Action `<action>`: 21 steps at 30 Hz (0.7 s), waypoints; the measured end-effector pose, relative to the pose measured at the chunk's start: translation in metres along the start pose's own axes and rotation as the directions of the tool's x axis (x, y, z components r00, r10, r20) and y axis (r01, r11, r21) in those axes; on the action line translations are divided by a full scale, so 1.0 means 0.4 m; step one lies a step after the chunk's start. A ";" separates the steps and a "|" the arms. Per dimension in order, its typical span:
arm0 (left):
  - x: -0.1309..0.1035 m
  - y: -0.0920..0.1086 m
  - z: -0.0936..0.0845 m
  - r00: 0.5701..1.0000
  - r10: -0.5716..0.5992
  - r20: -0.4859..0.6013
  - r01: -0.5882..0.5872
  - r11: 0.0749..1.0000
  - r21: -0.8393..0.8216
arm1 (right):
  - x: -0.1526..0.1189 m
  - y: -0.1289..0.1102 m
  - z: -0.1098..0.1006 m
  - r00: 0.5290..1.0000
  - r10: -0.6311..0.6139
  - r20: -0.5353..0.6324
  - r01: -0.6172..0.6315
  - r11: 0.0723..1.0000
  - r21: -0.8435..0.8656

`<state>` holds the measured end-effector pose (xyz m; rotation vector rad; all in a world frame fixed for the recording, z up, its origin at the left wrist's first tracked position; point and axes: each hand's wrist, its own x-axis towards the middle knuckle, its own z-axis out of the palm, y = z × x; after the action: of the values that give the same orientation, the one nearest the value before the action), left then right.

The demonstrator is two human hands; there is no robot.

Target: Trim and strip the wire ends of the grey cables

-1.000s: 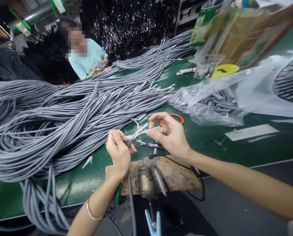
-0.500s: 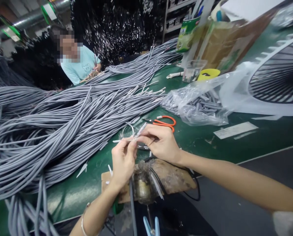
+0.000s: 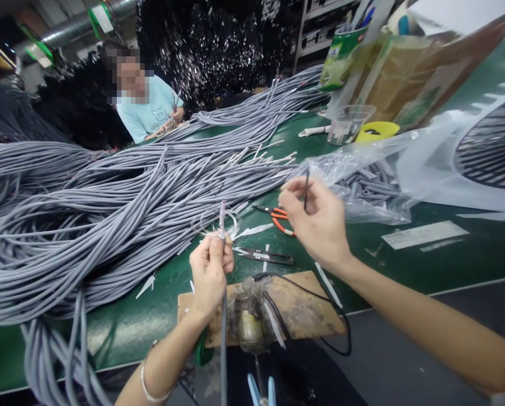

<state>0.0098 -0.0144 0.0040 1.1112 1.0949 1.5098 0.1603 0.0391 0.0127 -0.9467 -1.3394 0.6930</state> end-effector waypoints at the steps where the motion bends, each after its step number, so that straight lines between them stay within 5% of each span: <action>1: 0.001 -0.002 -0.001 1.000 -0.001 -0.007 0.001 1.000 0.008 | -0.011 -0.009 0.000 0.992 -0.080 0.101 0.087 0.994 -0.064; 4: 0.003 -0.008 -0.002 1.000 0.007 -0.020 -0.007 0.999 0.035 | -0.050 -0.023 0.011 0.886 -0.250 0.391 0.331 0.931 -0.155; 6: 0.001 -0.011 0.000 1.000 0.017 -0.025 -0.016 0.998 0.063 | -0.067 -0.019 0.019 0.841 -0.285 0.460 0.401 0.899 -0.177; 21: -0.008 -0.022 0.002 0.994 0.081 0.069 -0.096 0.967 0.238 | -0.064 0.005 0.010 0.819 -0.302 0.488 0.459 0.855 -0.241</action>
<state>0.0126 -0.0160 -0.0048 1.3793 1.2253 1.4289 0.1530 0.0187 -0.0016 -0.7729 -2.0413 0.3569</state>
